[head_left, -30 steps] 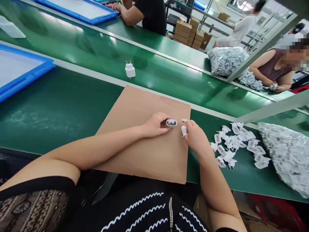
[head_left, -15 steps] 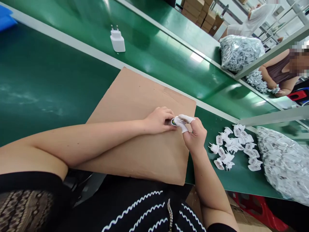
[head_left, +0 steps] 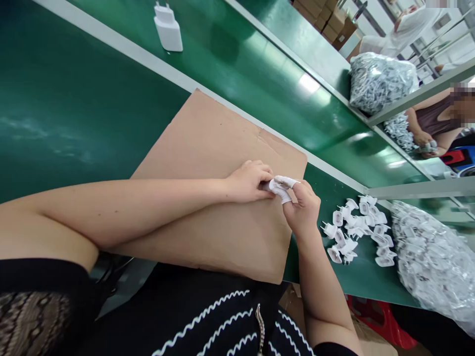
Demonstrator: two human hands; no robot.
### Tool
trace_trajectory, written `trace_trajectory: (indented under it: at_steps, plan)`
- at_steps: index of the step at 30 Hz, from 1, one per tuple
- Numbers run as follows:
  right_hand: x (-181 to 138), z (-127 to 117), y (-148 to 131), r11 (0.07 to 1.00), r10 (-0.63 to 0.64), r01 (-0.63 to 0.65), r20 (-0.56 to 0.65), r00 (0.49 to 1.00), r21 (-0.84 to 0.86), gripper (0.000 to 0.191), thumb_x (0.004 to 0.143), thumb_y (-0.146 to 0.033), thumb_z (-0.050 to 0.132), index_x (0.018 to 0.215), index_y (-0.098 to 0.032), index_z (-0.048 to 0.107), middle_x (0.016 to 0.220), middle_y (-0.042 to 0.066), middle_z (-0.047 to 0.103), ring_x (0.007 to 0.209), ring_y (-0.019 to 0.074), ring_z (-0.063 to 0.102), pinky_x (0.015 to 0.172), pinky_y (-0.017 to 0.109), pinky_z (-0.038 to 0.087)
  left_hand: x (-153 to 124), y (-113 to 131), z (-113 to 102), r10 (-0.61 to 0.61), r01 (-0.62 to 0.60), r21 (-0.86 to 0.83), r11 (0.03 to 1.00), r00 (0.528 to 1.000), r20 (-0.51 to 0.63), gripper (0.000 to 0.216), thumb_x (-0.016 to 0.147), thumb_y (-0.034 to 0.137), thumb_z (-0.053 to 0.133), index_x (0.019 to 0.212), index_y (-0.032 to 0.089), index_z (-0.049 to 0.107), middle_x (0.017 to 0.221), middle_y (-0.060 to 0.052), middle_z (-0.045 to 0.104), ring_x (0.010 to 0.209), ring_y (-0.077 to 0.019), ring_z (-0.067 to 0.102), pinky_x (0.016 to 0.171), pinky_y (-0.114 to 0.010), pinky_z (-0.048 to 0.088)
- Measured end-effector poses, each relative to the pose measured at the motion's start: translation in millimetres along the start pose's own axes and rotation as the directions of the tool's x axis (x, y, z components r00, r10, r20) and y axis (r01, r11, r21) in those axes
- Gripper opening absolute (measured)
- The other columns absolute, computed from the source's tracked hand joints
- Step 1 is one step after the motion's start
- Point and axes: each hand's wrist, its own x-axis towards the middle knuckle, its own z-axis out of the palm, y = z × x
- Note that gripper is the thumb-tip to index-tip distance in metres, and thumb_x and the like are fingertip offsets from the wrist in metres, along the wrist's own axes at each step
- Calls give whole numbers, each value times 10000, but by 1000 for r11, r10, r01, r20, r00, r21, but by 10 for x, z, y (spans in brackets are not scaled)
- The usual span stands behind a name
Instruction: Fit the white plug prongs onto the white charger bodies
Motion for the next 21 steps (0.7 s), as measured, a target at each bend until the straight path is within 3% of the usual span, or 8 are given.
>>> trace_trajectory:
  at_steps: [7,15,19,21]
  plan:
    - [95,-71,-42,997,3,4,96,995,-79,265,913,-93,590,1043,-261,748,919,33,789,830,218,704,727,332,565,10,-23,-4,4,-4,-5,1000,1000,-6,162,878,399,762,909,240,762,1080,-35,740,1048,-263,624,955,-420,408]
    - [108,-72,-34,996,14,-4,118,993,-85,221,916,-143,603,1007,-265,763,907,37,789,809,218,691,723,335,553,8,-5,-7,-11,11,-30,1000,1000,1,171,877,406,752,921,242,764,1087,-40,737,1077,-271,623,955,-420,405]
    - [63,-13,-9,986,165,-165,85,983,-16,161,906,-234,670,1015,-282,778,942,36,803,854,232,717,819,381,588,18,-17,9,-1,0,-21,1000,1000,-16,190,871,431,742,883,242,762,1058,-42,744,1023,-267,632,920,-417,424]
    - [29,25,20,936,306,-318,97,947,149,165,883,-292,727,1039,-279,779,1009,34,812,926,234,740,902,409,604,22,-15,10,2,-2,-11,1000,1000,-25,195,862,439,749,890,246,763,1063,-42,747,1024,-271,633,930,-424,426]
